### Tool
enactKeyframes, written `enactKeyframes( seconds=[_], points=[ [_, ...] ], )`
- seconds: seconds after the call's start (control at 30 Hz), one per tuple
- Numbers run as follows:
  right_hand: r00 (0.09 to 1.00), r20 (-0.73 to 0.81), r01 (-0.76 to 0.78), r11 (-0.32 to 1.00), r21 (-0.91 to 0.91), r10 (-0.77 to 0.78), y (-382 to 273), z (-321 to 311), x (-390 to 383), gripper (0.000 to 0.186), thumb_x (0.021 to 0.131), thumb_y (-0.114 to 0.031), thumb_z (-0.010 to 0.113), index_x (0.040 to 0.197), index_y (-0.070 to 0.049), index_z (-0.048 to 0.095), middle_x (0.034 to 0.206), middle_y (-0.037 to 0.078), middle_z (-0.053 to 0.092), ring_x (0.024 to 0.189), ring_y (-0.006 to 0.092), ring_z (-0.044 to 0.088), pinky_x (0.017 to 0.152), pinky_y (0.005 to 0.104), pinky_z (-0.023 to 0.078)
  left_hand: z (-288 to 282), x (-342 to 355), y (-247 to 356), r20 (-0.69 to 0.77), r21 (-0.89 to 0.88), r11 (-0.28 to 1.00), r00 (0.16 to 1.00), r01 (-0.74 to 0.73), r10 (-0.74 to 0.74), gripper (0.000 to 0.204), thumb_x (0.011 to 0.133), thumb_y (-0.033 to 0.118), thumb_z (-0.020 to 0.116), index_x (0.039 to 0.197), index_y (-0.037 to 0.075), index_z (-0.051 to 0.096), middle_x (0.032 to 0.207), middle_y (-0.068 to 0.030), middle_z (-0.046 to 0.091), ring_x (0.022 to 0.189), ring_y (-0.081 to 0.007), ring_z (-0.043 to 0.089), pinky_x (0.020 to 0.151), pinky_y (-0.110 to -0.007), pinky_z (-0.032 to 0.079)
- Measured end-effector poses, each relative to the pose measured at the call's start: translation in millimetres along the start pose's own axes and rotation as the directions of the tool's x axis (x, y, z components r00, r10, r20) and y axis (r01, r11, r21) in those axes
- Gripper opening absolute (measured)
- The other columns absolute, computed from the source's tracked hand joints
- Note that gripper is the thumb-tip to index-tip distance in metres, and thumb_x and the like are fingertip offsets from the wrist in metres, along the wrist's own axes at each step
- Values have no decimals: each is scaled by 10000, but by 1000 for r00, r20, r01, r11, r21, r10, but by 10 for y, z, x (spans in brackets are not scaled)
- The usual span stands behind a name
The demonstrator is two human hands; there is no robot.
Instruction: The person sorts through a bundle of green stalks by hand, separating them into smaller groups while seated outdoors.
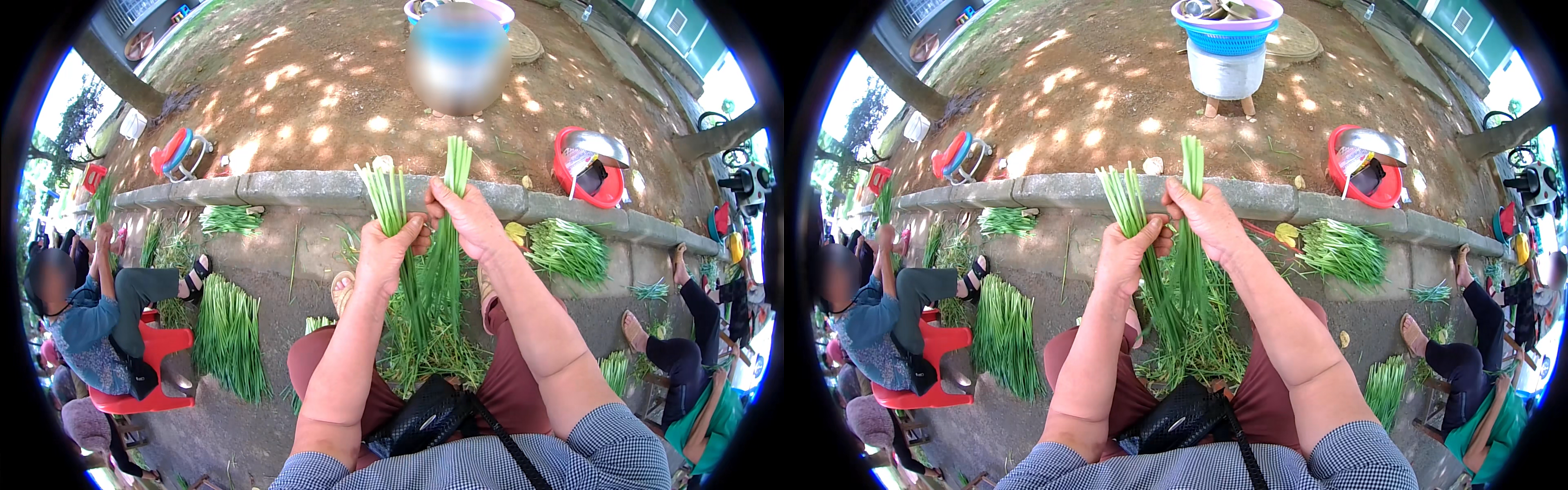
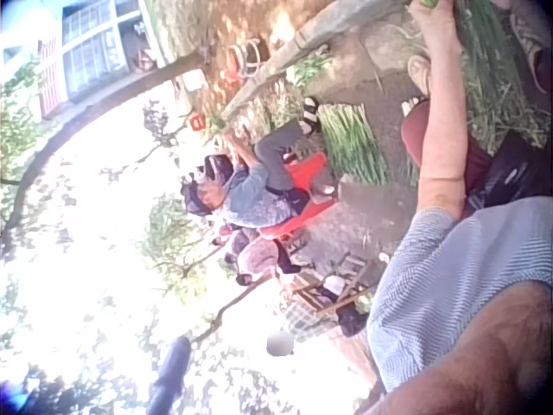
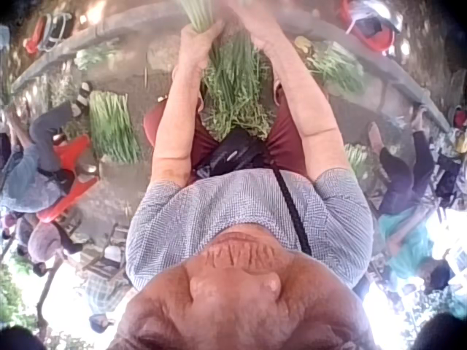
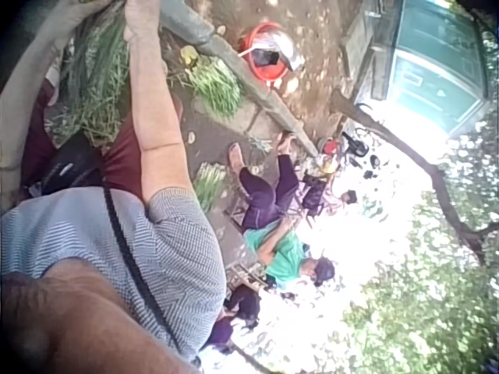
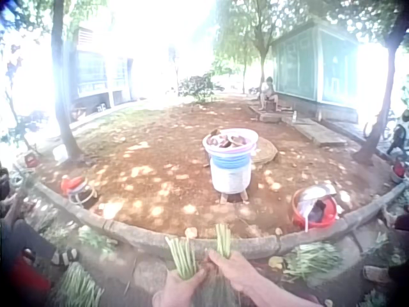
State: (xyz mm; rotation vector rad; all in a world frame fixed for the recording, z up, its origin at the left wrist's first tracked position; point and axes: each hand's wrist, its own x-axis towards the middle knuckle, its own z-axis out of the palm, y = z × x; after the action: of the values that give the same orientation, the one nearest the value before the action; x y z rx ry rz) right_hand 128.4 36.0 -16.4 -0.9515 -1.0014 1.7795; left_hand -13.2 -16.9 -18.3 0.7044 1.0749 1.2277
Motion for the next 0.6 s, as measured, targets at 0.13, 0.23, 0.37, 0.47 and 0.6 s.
enactKeyframes(
  seconds=[0.13, 0.23, 0.37, 0.47, 0.6],
  points=[
    [1000, 20, -12, 997, 75, 10, -171, -80, -29, 258, 885, -302, 589, 924, -47, 599, 633, -13, 506, 522, 63, 437, 482, 208, 379, -88, 15, 54, -20, 3, 1000, 1000, 6, -6, 162, 844, 123, 633, 921, -19, 636, 736, -73, 640, 606, -135, 607, 557, -254, 506],
    [1000, -10, 14, 998, -62, -15, -357, -140, -94, 281, 876, -296, 602, 983, -36, 605, 615, -27, 491, 479, 45, 409, 452, 206, 367, -141, 30, 94, -16, 38, 999, 999, -34, 35, 153, 841, 118, 633, 912, -17, 639, 701, -57, 629, 546, -104, 556, 496, -224, 446],
    [994, -86, 35, 963, -269, -60, -351, -140, -107, 243, 811, -246, 683, 916, -33, 633, 611, -25, 535, 467, 36, 429, 424, 190, 350, -124, 26, 110, 3, 73, 997, 1000, -25, 25, 118, 838, 104, 632, 893, 0, 642, 675, -45, 618, 503, -78, 506, 446, -211, 391],
    [998, -30, 43, 963, -266, -53, -248, 0, -116, 242, 761, -221, 732, 888, -32, 649, 615, -10, 572, 477, 44, 477, 402, 183, 342, -103, 29, 60, 83, 103, 995, 997, -3, -6, 124, 840, 114, 634, 888, -1, 640, 688, -52, 621, 512, -83, 513, 453, -209, 395],
    [999, 33, 13, 973, -231, -6, -151, 60, -94, 218, 752, -192, 736, 851, -23, 639, 653, 29, 620, 514, 63, 526, 410, 197, 357, -50, 12, -25, 144, 119, 993, 989, 5, -22, 126, 842, 117, 634, 889, 0, 636, 699, -53, 623, 514, -84, 514, 453, -205, 392]
  ],
)
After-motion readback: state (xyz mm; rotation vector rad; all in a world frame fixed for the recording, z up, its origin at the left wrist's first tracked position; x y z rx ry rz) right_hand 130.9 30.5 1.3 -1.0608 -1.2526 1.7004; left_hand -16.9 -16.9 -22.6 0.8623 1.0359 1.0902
